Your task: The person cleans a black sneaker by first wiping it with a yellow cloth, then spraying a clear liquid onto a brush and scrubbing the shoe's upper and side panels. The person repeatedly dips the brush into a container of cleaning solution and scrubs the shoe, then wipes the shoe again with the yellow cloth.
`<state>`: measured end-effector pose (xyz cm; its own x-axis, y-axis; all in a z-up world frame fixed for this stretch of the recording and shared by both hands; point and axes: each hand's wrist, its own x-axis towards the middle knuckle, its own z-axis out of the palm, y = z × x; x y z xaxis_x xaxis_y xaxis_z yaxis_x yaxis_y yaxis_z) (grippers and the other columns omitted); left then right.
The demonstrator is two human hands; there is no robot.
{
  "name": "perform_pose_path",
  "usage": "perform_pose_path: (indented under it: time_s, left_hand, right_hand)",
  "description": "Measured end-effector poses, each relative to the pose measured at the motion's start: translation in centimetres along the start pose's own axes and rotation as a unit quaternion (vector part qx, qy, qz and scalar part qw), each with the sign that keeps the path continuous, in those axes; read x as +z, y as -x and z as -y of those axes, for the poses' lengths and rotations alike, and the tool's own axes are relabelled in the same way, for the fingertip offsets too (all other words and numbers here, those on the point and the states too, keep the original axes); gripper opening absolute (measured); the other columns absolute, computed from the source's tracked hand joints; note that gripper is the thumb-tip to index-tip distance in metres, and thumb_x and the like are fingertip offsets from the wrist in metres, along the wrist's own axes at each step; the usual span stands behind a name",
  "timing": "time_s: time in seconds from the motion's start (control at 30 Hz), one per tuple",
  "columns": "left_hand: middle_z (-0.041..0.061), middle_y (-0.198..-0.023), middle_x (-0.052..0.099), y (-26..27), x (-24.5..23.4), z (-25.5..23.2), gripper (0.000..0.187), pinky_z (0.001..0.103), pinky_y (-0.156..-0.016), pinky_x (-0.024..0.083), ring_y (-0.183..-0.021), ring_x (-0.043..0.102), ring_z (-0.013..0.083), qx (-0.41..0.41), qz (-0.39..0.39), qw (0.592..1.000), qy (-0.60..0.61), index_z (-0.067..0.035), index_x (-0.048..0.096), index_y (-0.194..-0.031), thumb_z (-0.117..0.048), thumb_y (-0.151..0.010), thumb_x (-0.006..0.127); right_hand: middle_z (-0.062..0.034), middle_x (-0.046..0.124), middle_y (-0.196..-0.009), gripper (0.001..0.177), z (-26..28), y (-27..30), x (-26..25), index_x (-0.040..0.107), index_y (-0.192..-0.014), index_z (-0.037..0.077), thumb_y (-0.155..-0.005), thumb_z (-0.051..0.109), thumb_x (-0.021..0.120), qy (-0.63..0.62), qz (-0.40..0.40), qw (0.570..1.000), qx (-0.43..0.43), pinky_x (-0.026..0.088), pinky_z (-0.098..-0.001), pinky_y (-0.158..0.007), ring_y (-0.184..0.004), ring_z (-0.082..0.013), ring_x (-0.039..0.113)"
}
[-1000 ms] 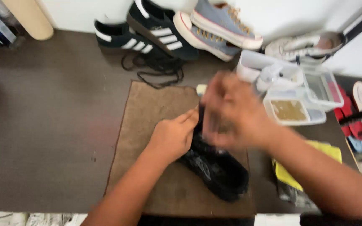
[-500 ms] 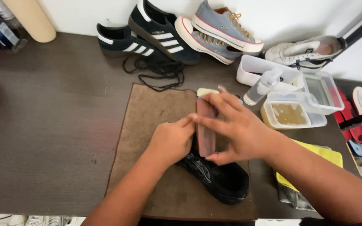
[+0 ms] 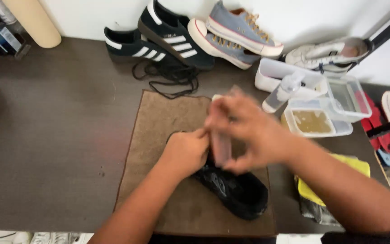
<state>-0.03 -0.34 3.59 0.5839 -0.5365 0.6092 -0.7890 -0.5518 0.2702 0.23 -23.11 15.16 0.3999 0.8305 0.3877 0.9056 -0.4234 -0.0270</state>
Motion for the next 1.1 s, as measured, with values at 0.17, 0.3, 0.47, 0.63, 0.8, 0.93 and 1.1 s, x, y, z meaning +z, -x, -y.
perform_pose_path:
  time_s: [0.17,0.3,0.47,0.63,0.8,0.93,1.1]
  left_hand:
    - [0.007,-0.120,0.069,-0.4,-0.4,-0.5,0.034,0.050,-0.041,0.045,-0.056,0.063,0.0364,-0.015,-0.008,1.000,-0.002,-0.012,0.068,-0.116,-0.010,-0.083,0.060]
    - [0.002,-0.142,0.068,-1.0,-1.0,-0.4,0.061,0.043,-0.040,0.047,-0.062,0.071,0.0283,-0.016,-0.001,0.999,-0.050,-0.017,0.055,-0.146,-0.009,-0.086,0.057]
    - [-0.001,-0.144,0.067,-0.5,-1.6,-1.1,0.056,0.039,-0.042,0.049,-0.083,0.075,0.0234,-0.033,-0.007,0.999,0.004,-0.015,0.054,-0.145,-0.005,-0.090,0.054]
    - [0.006,-0.131,0.074,-1.0,-3.1,-1.5,0.057,0.038,-0.051,0.054,-0.093,0.076,0.0239,-0.078,-0.004,0.993,0.083,-0.017,0.048,-0.151,-0.009,-0.095,0.052]
    - [0.006,-0.129,0.075,-0.7,-3.7,-1.8,0.051,0.034,-0.062,0.061,-0.098,0.077,0.0200,-0.147,-0.021,0.980,0.130,-0.017,0.049,-0.152,-0.015,-0.101,0.053]
    - [0.019,-0.122,0.075,-1.0,-4.5,-2.1,0.050,0.037,-0.065,0.064,-0.092,0.076,0.0343,-0.142,-0.027,0.973,0.181,-0.009,0.056,-0.150,-0.010,-0.101,0.053]
    - [0.021,-0.119,0.076,-0.8,-3.9,-1.8,0.043,0.036,-0.069,0.065,-0.097,0.076,0.0325,-0.161,-0.050,0.965,0.203,-0.004,0.062,-0.143,-0.011,-0.101,0.057]
  right_hand:
    - [-0.0345,0.044,-0.150,0.092,0.6,-0.7,-1.0,0.053,-0.149,0.015,-0.076,0.064,0.078,0.031,-0.037,0.997,0.053,0.034,-0.0650,-0.118,-0.140,-0.0501,0.047]
    - [-0.0306,0.043,-0.148,0.091,-2.8,0.0,-1.0,0.054,-0.150,0.014,-0.074,0.057,0.083,0.052,-0.081,0.991,0.091,0.041,-0.0630,-0.110,-0.136,-0.0507,0.048]
    - [-0.0219,0.055,-0.128,0.087,-0.6,-1.6,-3.8,0.042,-0.151,0.015,-0.081,0.047,0.082,-0.078,-0.147,0.982,0.088,0.046,-0.0424,-0.085,-0.101,-0.0318,0.058]
    - [-0.0291,0.049,-0.152,0.101,-0.9,1.4,-4.9,0.048,-0.146,0.003,-0.064,0.049,0.086,0.015,-0.121,0.961,0.247,0.036,-0.0561,-0.114,-0.141,-0.0442,0.049]
    - [-0.0269,0.052,-0.143,0.111,-0.8,2.1,-3.9,0.054,-0.139,-0.001,-0.057,0.067,0.083,0.134,0.166,0.921,0.327,0.040,-0.0559,-0.108,-0.129,-0.0468,0.041]
    - [-0.0114,0.072,-0.115,0.081,-0.8,0.4,-0.5,0.077,-0.108,0.014,-0.056,0.076,0.075,0.220,0.334,0.857,0.326,0.054,-0.0437,-0.097,-0.116,-0.0385,0.065]
    - [-0.0115,0.076,-0.104,0.075,-2.8,-0.9,2.5,0.081,-0.100,0.010,-0.058,0.071,0.073,0.172,0.402,0.822,0.365,0.055,-0.0413,-0.095,-0.103,-0.0344,0.070]
